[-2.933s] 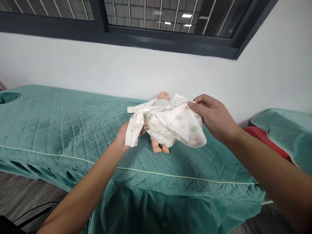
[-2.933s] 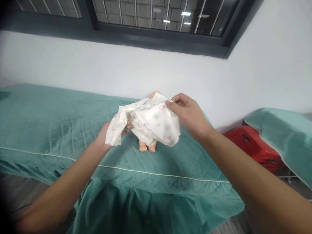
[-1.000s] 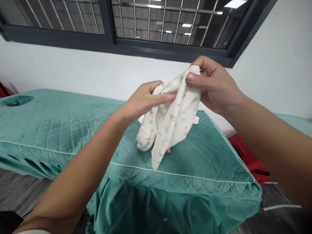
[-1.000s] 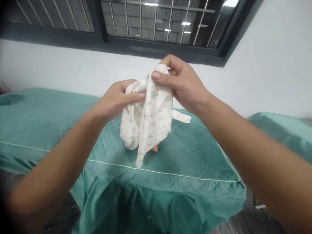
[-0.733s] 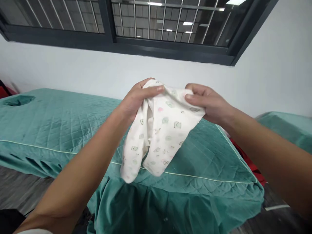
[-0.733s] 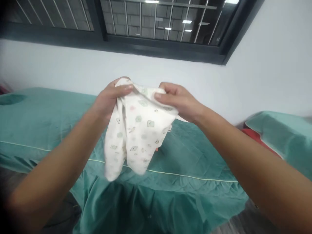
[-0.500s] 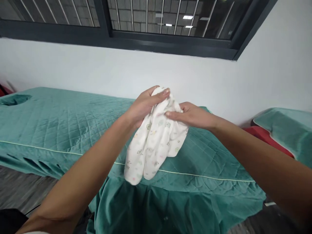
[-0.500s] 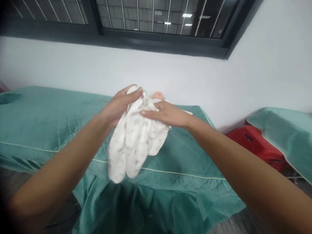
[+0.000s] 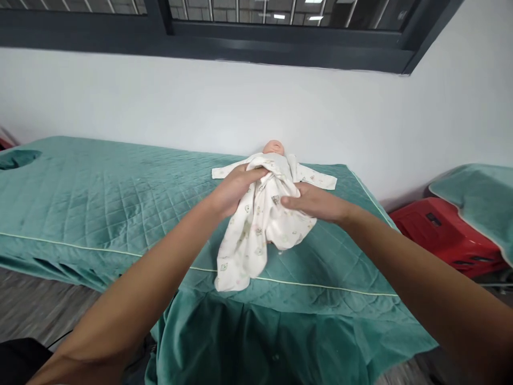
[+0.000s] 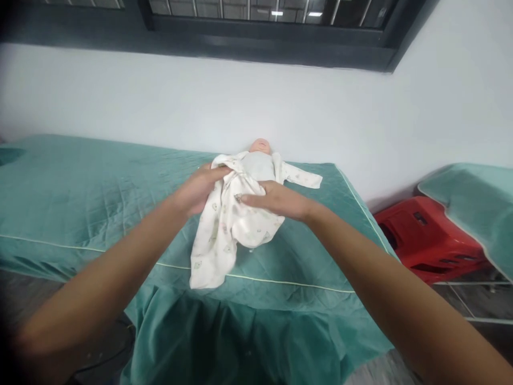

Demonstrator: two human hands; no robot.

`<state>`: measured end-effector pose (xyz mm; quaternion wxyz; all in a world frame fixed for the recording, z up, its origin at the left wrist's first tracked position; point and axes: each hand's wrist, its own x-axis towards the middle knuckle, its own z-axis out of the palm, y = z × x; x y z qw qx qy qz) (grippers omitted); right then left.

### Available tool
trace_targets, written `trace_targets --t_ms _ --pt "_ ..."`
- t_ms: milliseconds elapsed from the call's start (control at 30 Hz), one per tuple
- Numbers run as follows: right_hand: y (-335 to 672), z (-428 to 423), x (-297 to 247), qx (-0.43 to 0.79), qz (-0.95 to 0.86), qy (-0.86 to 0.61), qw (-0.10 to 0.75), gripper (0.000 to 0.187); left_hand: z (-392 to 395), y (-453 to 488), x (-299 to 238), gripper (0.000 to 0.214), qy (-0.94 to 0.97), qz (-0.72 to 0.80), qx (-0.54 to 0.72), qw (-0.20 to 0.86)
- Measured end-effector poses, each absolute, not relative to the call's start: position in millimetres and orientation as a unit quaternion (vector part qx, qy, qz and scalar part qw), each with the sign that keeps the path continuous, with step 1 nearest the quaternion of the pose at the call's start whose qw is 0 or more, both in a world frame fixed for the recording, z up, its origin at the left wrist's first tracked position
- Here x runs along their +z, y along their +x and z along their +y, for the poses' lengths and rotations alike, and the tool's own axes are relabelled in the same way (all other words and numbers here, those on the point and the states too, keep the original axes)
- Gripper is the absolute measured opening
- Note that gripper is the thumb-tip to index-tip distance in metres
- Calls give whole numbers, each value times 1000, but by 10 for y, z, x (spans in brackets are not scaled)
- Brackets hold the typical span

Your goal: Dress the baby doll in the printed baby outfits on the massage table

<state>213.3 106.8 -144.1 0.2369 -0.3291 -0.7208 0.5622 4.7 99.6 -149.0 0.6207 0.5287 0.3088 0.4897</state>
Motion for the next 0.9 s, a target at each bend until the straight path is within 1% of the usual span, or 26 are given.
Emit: trace_targets --t_ms 33,67,100,167,233,300,367,400,467,567,600,633,700,767,833,900 --pt "2139 1075 -1482 562 -722 -335 224 36 1000 77 -1531 43 519 310 485 632" --pt "2138 1085 -1519 566 -712 -343 237 35 995 105 -1571 45 510 311 479 643" --pt "2130 1097 -1551 572 -690 -350 272 34 983 125 -1608 46 503 311 473 653" --pt "2100 1117 -1589 590 -627 -345 373 34 942 128 -1668 47 504 319 448 666" --pt "2059 1112 -1589 610 -565 -315 458 36 897 84 -1702 47 528 328 386 682" --pt "2019 1070 -1568 630 -524 -286 496 36 863 14 -1708 50 555 325 311 700" --pt "1989 997 -1555 656 -506 -275 488 36 850 -45 -1698 53 563 306 283 714" --pt "1979 956 -1559 666 -507 -276 472 37 852 -63 -1691 54 555 295 298 718" --pt "1973 879 -1593 678 -535 -286 414 44 863 -68 -1681 51 523 273 363 721" --pt "1973 807 -1674 664 -617 -311 285 49 875 -26 -1682 43 479 260 438 715" --pt "1969 799 -1698 651 -635 -326 259 48 873 -8 -1686 41 472 265 446 713" --pt "1961 801 -1715 638 -641 -342 254 46 869 8 -1693 41 466 270 451 712" --pt "1938 830 -1722 627 -621 -361 303 43 854 22 -1712 41 456 278 457 711" --pt "1919 882 -1692 633 -573 -339 394 44 842 10 -1737 42 457 282 444 717" --pt "1920 935 -1643 642 -530 -298 467 45 841 -23 -1760 43 477 292 396 728" --pt "1947 968 -1604 647 -504 -271 504 45 856 -52 -1770 46 500 303 353 731"
